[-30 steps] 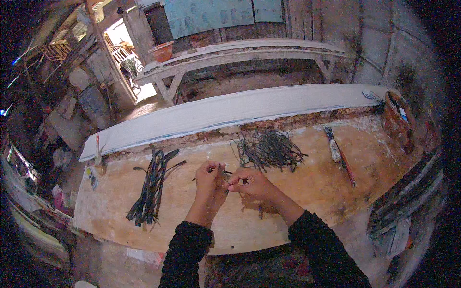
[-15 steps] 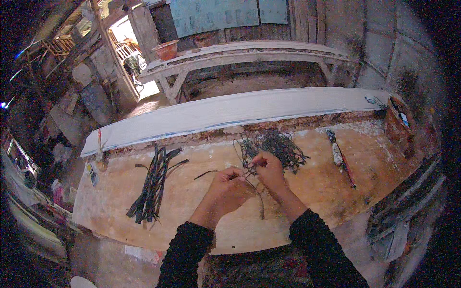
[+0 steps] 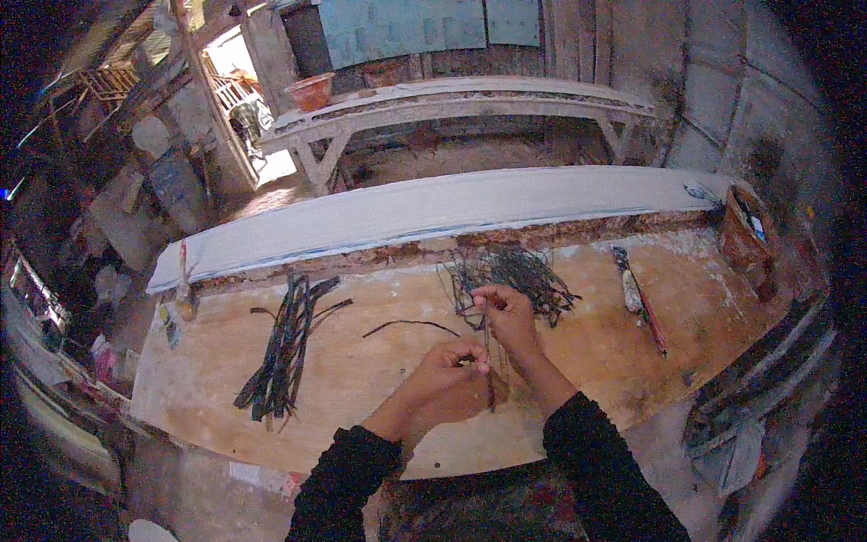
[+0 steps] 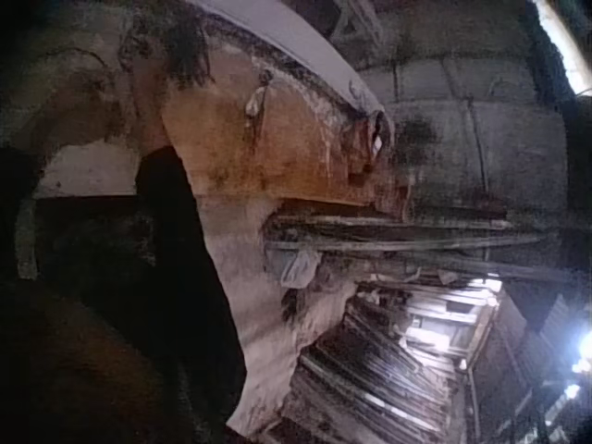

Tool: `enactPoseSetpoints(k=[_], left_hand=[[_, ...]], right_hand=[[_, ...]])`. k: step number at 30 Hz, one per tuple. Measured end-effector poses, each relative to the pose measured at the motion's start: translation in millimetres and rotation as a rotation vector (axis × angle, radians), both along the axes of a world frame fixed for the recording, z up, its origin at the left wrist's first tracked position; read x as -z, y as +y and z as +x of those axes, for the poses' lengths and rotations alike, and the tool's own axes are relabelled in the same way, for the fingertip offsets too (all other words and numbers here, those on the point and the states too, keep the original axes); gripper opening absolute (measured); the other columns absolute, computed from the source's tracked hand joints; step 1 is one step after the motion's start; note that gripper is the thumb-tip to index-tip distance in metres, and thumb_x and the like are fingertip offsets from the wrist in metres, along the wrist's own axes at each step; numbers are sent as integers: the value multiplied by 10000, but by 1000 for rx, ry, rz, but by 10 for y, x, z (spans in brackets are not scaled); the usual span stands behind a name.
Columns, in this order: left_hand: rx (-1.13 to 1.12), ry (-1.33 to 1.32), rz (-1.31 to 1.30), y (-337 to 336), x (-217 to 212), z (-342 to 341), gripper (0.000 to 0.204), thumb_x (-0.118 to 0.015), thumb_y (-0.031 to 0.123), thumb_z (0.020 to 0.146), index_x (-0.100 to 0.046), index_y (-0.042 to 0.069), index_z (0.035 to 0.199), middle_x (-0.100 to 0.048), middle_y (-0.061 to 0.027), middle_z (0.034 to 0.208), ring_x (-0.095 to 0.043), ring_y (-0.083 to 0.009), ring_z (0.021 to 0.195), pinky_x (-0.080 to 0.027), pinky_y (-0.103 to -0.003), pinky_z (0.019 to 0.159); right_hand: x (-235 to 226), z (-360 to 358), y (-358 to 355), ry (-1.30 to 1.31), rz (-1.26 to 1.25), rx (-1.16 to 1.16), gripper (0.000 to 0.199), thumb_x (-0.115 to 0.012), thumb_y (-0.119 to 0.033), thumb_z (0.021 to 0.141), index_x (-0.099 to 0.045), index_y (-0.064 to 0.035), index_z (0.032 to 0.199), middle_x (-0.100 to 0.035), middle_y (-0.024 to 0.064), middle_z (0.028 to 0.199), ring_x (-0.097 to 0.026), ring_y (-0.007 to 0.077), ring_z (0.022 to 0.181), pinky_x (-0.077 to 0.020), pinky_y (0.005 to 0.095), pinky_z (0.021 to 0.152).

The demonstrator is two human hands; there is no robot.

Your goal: The person separates thin black strips from a larger piece of material by hand, pulling them apart and placing them into a pile on the workbench. The person handles the material one piece at a time, repeatedly separating and stacking the strips.

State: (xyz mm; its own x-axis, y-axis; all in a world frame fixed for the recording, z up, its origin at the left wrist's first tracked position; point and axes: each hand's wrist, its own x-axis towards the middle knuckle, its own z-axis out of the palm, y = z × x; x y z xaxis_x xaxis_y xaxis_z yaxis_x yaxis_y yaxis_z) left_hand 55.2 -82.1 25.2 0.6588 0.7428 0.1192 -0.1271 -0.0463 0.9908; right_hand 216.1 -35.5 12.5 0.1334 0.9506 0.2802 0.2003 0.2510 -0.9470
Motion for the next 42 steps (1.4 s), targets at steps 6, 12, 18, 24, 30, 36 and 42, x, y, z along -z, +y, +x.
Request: enactPoseSetpoints(k=[6, 12, 18, 24, 30, 36, 42], left_hand=[[-83, -233, -335, 75, 234, -25, 92, -622, 110, 810, -552, 51, 801, -552, 13, 806, -513, -77, 704, -425, -223, 643], [-666, -124, -270, 262, -30, -141, 129, -657, 101, 766, -537, 56, 779, -531, 2, 736, -489, -78, 626, -416, -237, 526], [-953, -168, -225, 525, 117, -264, 130, -649, 58, 762, -528, 50, 715, -493, -9, 658, -466, -93, 511, -398, -249, 455], [-949, -199, -213, 418, -32, -258, 105, -641, 37, 771, -544, 34, 729, -506, -30, 635, -483, -113, 476, -407, -253, 418], [-803, -196, -241, 443, 153, -243, 88, -631, 46, 783, -544, 32, 774, -530, -49, 667, -512, -125, 528, -414, -252, 426], [-654, -299, -359, 401, 162, -202, 64, -573, 81, 832, -519, 46, 824, -527, -62, 698, -513, -157, 543, -443, -264, 437], [-503, -217, -256, 364, 106, -107, 94, -607, 108, 824, -540, 48, 851, -550, -51, 739, -532, -154, 619, -450, -263, 518]], right_hand=[[-35, -7, 15, -85, 136, 156, 130, -654, -157, 788, -657, -54, 867, -586, 42, 810, -536, 109, 760, -440, 257, 669], [0, 58, 18, -231, 199, 189, 87, -679, -98, 733, -630, -45, 780, -530, 49, 878, -510, 165, 864, -418, 293, 763], [-99, -161, -272, -60, -23, -284, 98, -684, -121, 747, -638, -57, 805, -500, 52, 1006, -498, 123, 900, -426, 254, 754], [-477, -387, -573, 344, -576, -674, 182, -615, -189, 830, -650, -49, 942, -483, 38, 1098, -502, 132, 937, -422, 280, 855], [-164, -303, -372, 24, -111, -755, 177, -650, -165, 798, -662, -52, 933, -566, 4, 895, -526, 121, 840, -428, 262, 780], [-466, -281, -457, 0, -287, -485, 125, -698, -106, 734, -656, -68, 846, -576, -11, 735, -503, 84, 708, -389, 238, 623], [-85, -85, -154, -17, -34, -24, 115, -687, -75, 729, -576, -49, 750, -545, -9, 698, -487, 76, 655, -393, 230, 578]])
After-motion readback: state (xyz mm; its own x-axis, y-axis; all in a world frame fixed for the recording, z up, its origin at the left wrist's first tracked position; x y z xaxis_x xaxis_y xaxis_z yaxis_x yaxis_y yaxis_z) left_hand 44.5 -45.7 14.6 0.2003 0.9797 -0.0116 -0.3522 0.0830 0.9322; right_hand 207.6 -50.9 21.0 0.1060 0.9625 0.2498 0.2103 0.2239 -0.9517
